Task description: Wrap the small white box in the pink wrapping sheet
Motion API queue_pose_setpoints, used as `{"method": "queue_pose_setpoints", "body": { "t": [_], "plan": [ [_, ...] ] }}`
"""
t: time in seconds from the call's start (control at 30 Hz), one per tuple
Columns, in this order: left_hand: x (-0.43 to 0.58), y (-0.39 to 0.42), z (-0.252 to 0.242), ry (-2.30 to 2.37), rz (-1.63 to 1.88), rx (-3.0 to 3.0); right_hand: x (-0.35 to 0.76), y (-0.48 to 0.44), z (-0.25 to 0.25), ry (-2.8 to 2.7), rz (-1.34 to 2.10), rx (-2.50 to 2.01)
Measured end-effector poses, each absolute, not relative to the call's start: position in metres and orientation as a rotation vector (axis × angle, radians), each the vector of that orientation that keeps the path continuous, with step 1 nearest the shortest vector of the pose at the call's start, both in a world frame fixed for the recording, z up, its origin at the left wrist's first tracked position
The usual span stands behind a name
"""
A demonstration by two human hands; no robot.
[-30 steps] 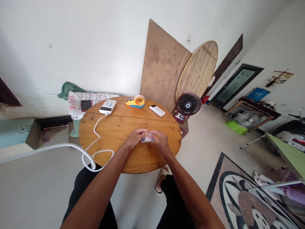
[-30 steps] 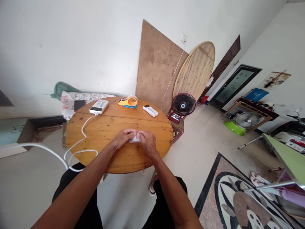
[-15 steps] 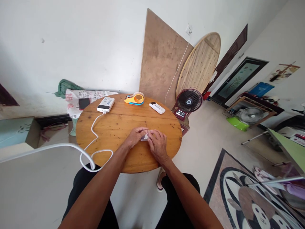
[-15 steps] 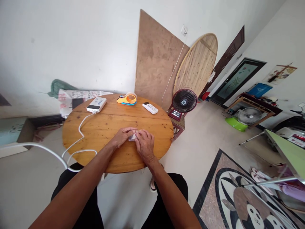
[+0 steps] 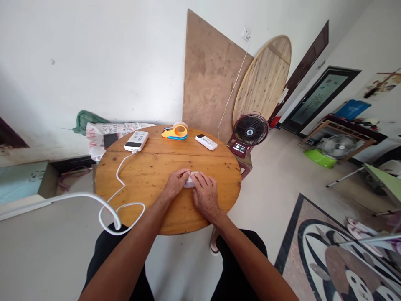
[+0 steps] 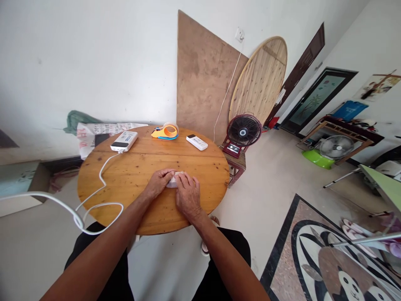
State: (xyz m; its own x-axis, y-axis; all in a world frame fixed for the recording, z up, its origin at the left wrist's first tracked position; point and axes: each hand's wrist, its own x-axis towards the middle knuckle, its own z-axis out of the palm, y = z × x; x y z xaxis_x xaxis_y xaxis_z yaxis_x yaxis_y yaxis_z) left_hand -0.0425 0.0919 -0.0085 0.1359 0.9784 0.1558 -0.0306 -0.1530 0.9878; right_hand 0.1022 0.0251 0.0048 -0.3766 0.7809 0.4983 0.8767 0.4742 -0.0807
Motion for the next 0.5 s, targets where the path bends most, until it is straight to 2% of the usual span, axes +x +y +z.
{"method": "queue_pose_setpoints", "body": {
  "t": [0.5],
  "plan": [
    [-0.041, 0.092, -0.009, 1.016, 1.236, 1.263, 0.111, 0.016, 0.006, -2.295, -0.175, -1.299]
  ]
}}
